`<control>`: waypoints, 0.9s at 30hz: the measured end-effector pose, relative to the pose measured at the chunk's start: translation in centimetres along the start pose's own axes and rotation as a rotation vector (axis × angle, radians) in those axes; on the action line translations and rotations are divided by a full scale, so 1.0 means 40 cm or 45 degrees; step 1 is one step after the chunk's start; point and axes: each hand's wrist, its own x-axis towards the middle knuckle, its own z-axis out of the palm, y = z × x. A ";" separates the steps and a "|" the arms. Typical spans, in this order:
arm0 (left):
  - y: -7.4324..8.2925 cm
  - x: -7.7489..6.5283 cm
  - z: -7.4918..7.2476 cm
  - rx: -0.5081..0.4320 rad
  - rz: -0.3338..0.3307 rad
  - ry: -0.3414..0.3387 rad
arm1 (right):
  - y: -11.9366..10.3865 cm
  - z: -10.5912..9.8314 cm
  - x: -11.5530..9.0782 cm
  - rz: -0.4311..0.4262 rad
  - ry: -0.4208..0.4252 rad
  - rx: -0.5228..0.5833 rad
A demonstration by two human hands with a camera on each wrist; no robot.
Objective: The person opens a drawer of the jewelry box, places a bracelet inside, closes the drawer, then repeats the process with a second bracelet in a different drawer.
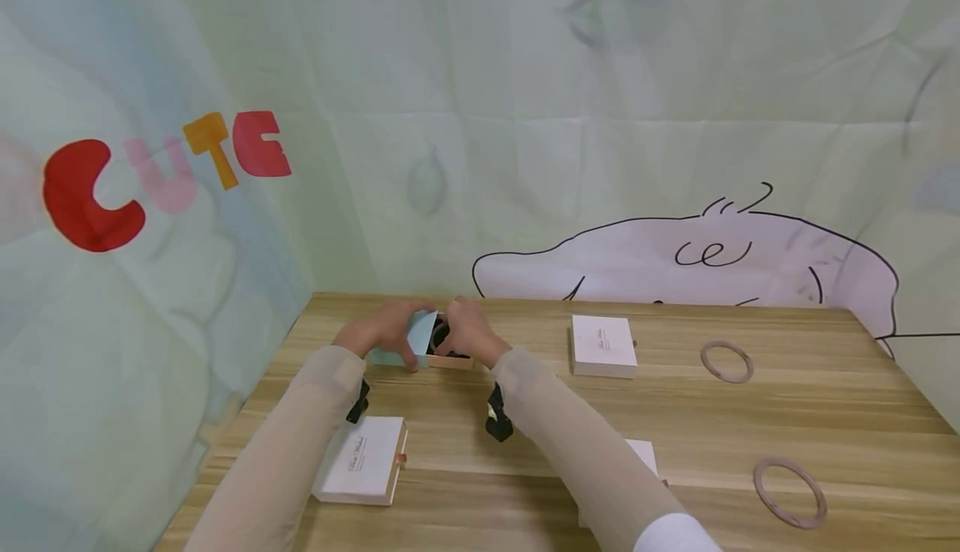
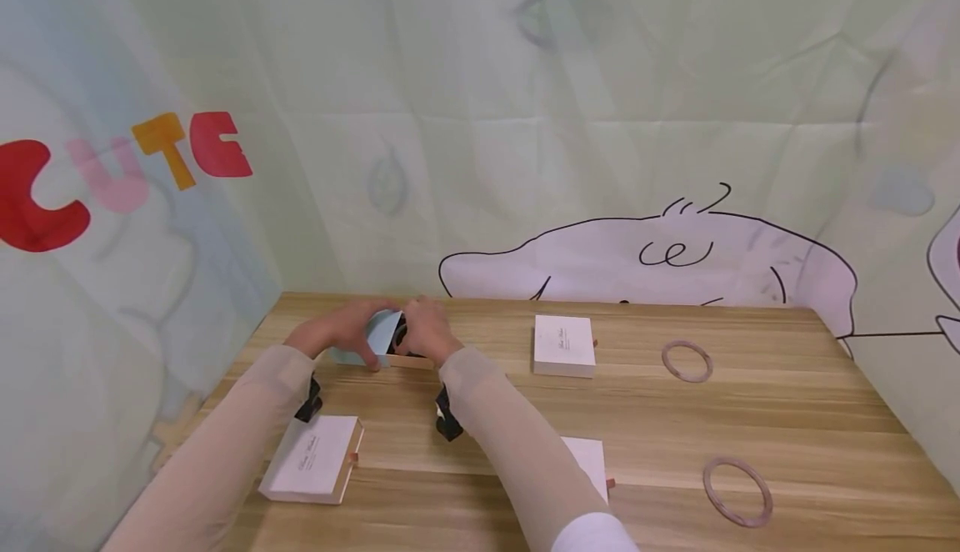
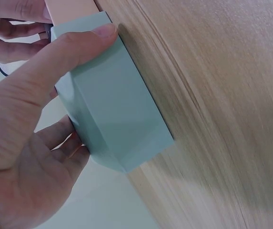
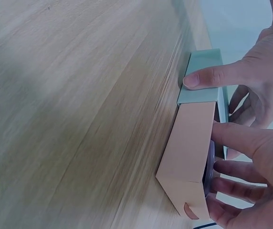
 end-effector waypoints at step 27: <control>-0.004 0.006 0.003 0.024 0.008 -0.004 | 0.075 -0.032 -0.019 -0.035 0.308 0.327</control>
